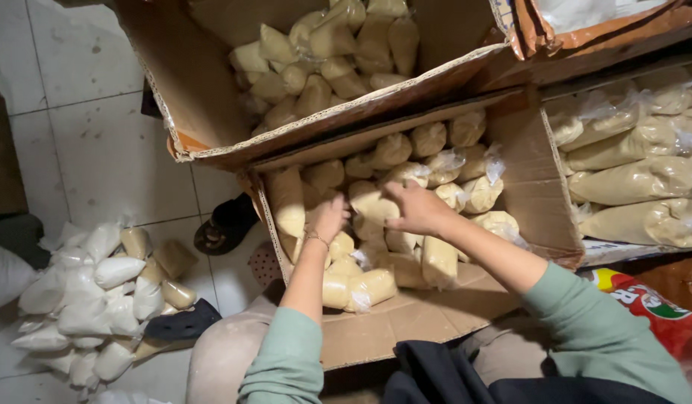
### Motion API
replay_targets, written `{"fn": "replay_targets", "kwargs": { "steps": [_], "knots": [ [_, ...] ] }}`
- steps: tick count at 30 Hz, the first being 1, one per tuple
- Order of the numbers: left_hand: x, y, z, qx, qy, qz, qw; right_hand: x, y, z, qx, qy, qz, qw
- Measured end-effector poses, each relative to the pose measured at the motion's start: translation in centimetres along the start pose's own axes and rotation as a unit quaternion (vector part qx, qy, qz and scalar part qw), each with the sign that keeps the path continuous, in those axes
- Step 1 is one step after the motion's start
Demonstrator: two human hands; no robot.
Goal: The person sits on the floor and sorts individually wrapped dough packets from one cardboard box into another. They repeatedly pick up packets, inspect them, and place them into a second box, occasionally adjusting the arrangement.
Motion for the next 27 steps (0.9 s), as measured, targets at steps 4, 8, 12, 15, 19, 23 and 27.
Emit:
{"fn": "replay_targets", "kwargs": {
  "steps": [4, 8, 12, 15, 19, 23, 27],
  "knots": [
    [-1.5, -0.6, -1.6, -0.008, 0.335, 0.104, 0.937, -2.6, 0.4, 3.0, 0.042, -0.102, 0.016, 0.994],
    [-1.9, -1.2, -1.1, 0.017, 0.38, 0.117, 0.917, -4.2, -0.8, 7.4, 0.099, -0.15, 0.068, 0.981],
    [-1.7, -1.3, 0.5, 0.041, 0.373, 0.168, 0.911, -3.3, -1.9, 9.4, 0.119, -0.19, 0.044, 0.974],
    [-1.5, -1.7, 2.8, 0.055, 0.378, 0.239, 0.893, -3.5, -1.2, 7.7, 0.089, -0.172, 0.072, 0.978],
    [0.2, -2.7, 5.5, 0.09, 0.385, 0.24, 0.886, -5.7, 0.2, 4.9, 0.079, -0.054, 0.178, 0.979],
    [2.3, -2.6, 6.2, 0.112, 0.323, 0.132, 0.93, -5.3, 0.8, 2.5, -0.042, -0.036, 0.112, 0.992],
    [2.1, -2.6, 6.8, 0.109, 0.33, 0.144, 0.926, -4.7, 0.4, 3.2, -0.119, -0.073, 0.026, 0.99]
  ]
}}
Point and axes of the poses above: each hand's wrist, its own y-axis towards the middle knuckle, its own z-axis out of the palm, x = y × z, the point moved 10 cm from there along y, towards the middle knuckle, and after that the axes turned 14 degrees about z, right-handed, at the moved point
